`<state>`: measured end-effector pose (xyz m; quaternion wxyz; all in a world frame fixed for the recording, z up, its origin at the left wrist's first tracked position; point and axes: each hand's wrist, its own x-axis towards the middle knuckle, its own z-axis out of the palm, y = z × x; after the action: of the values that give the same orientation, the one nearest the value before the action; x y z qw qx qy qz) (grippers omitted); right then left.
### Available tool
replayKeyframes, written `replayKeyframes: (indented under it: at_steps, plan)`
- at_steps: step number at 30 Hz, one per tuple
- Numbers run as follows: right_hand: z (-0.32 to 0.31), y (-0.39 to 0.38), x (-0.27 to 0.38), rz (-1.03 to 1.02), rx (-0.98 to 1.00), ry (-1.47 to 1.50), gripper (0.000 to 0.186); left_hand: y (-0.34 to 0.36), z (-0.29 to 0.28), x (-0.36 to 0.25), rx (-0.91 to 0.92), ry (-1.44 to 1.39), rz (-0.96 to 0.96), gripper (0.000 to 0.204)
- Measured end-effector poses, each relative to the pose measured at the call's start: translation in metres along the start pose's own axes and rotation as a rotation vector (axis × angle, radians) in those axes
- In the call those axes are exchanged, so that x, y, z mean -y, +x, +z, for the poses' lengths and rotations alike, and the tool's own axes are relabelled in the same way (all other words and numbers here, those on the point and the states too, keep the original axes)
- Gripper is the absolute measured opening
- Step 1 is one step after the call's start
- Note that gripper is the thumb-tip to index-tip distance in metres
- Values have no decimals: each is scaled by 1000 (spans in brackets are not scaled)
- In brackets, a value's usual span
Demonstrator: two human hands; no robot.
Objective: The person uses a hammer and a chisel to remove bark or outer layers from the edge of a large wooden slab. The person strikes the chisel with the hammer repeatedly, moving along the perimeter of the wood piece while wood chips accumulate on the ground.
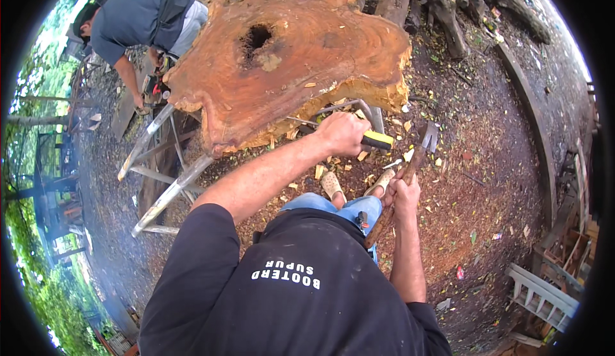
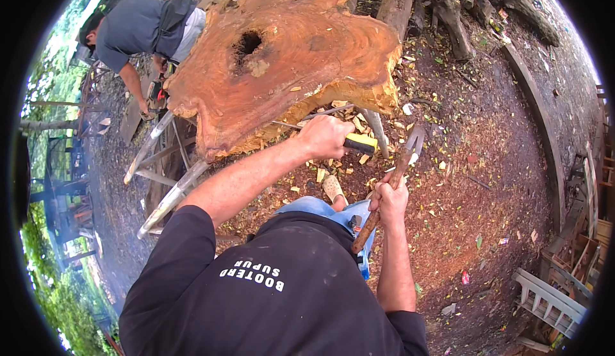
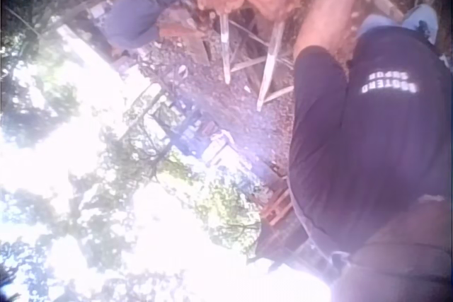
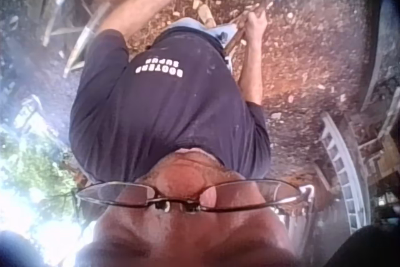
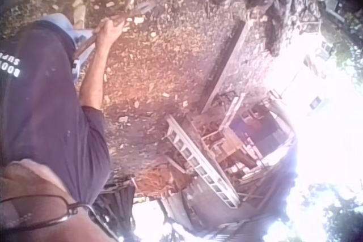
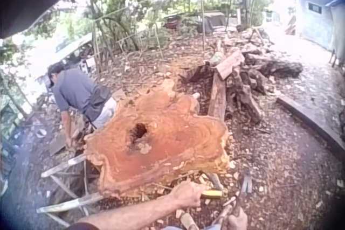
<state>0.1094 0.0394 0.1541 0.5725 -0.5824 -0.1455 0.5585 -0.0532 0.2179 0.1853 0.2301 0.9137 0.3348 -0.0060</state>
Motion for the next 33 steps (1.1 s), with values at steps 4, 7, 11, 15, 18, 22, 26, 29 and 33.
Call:
replayKeyframes:
  at_steps: [4, 7, 11, 15, 18, 22, 26, 29, 33]
  plan:
    - [2, -2, 0, 2, -5, 12, 16, 0, 2, 4, -3, 8, 1, 20]
    - [2, -4, -3, -3, -1, 16, 16, 2, 3, 6, -2, 19, 1, 21]
    - [11, -8, -9, -68, -21, 19, 15, 6, 8, 11, -61, 21, 34, 21]
    - [13, -3, -31, 35, 173, -170, 17, 7, 9, 10, -44, 43, 10, 20]
    - [3, 3, -32, -34, 128, -98, 16, 6, 14, 16, -71, 23, 21, 18]
    - [2, 1, -10, -147, -59, 71, 16, 5, 9, 15, -83, 13, 9, 16]
    - [18, -1, -32, -26, 102, -260, 14, 8, 1, 10, -90, -34, -12, 17]
    - [11, 1, -39, 70, 153, -283, 16, -10, 16, 34, -58, -13, -103, 19]
    - [-2, 2, -23, -90, 70, -35, 14, -19, 12, 15, -65, -44, 22, 19]
